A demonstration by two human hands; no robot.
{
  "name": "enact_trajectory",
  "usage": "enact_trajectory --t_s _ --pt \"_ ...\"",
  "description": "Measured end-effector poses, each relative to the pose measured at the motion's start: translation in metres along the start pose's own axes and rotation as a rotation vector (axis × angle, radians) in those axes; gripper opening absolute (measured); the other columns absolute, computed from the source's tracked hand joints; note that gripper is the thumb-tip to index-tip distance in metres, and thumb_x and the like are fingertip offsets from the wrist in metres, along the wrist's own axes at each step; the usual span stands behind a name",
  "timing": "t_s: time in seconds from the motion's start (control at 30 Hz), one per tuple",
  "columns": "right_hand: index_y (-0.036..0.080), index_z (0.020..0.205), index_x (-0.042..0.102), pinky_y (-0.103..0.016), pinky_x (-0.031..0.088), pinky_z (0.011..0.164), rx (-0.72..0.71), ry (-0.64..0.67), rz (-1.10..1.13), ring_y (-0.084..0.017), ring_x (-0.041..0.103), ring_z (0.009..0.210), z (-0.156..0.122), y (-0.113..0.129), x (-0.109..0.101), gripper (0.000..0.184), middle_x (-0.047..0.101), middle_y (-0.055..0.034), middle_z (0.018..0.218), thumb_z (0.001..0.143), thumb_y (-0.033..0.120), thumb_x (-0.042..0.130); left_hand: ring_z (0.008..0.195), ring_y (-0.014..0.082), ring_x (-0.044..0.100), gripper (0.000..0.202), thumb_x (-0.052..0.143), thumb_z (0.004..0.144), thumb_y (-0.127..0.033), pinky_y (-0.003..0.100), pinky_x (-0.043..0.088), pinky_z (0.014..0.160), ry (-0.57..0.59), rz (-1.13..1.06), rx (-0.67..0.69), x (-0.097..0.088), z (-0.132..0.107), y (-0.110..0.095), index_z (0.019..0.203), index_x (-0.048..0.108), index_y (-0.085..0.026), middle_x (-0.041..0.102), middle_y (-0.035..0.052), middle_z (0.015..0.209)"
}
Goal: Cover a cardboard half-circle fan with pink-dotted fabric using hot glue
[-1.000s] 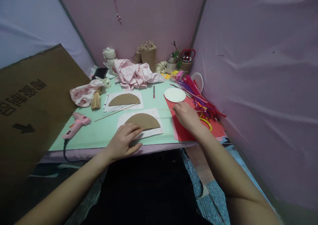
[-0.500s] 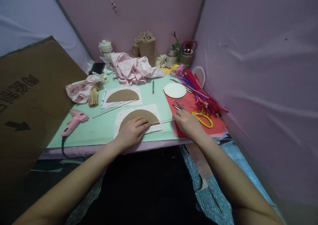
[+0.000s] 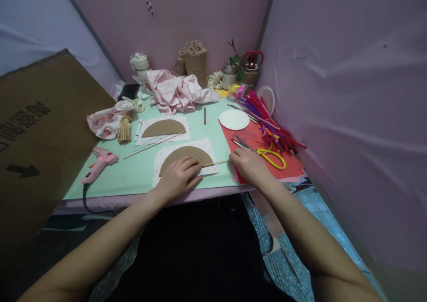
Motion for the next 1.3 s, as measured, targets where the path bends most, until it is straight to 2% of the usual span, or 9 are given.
enact_trajectory --t_s 0.4,0.9,1.1,1.3 --pt "0.016 0.095 0.068 -0.030 0.031 0.066 0.012 -0.003 0.006 -0.022 0.053 0.091 -0.001 0.000 0.001 0.019 0.066 -0.0112 0.095 0.094 0.012 0.049 0.095 0.0231 0.061 0.020 0.048 0.097 -0.020 0.037 0.055 0.080 -0.061 0.010 0.058 0.000 0.005 -0.005 0.094 0.067 -0.013 0.067 0.0124 0.099" --pt "0.020 0.112 0.070 -0.032 0.039 0.078 -0.245 -0.236 0.177 -0.020 0.056 0.092 0.002 0.031 -0.007 0.026 0.070 -0.0087 0.102 0.096 0.014 0.050 0.086 0.0219 0.058 0.028 0.043 0.099 -0.023 0.034 0.051 0.072 0.026 0.072 0.026 0.008 0.010 -0.003 0.089 0.067 -0.012 0.065 0.0109 0.090" --pt "0.019 0.110 0.071 -0.035 0.045 0.079 -0.271 -0.251 0.301 -0.021 0.056 0.088 0.005 0.033 -0.005 0.026 0.070 -0.0104 0.097 0.097 0.017 0.049 0.084 0.0208 0.058 0.031 0.041 0.100 -0.019 0.034 0.049 0.071 0.011 0.024 -0.004 0.010 0.010 0.002 0.085 0.068 -0.014 0.064 0.0102 0.088" --pt "0.017 0.112 0.070 -0.034 0.047 0.079 -0.284 -0.260 0.320 -0.020 0.057 0.089 0.004 0.032 -0.004 0.027 0.069 -0.0108 0.099 0.098 0.017 0.047 0.080 0.0188 0.057 0.031 0.044 0.099 -0.020 0.031 0.048 0.069 -0.019 0.061 0.001 0.008 0.011 0.003 0.079 0.067 -0.014 0.065 0.0086 0.084"
Point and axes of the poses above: each hand's wrist, its own z-axis towards the middle knuckle, its own x-axis out of the palm, y = z × x, the point moved 10 cm from there along z, towards the middle knuckle
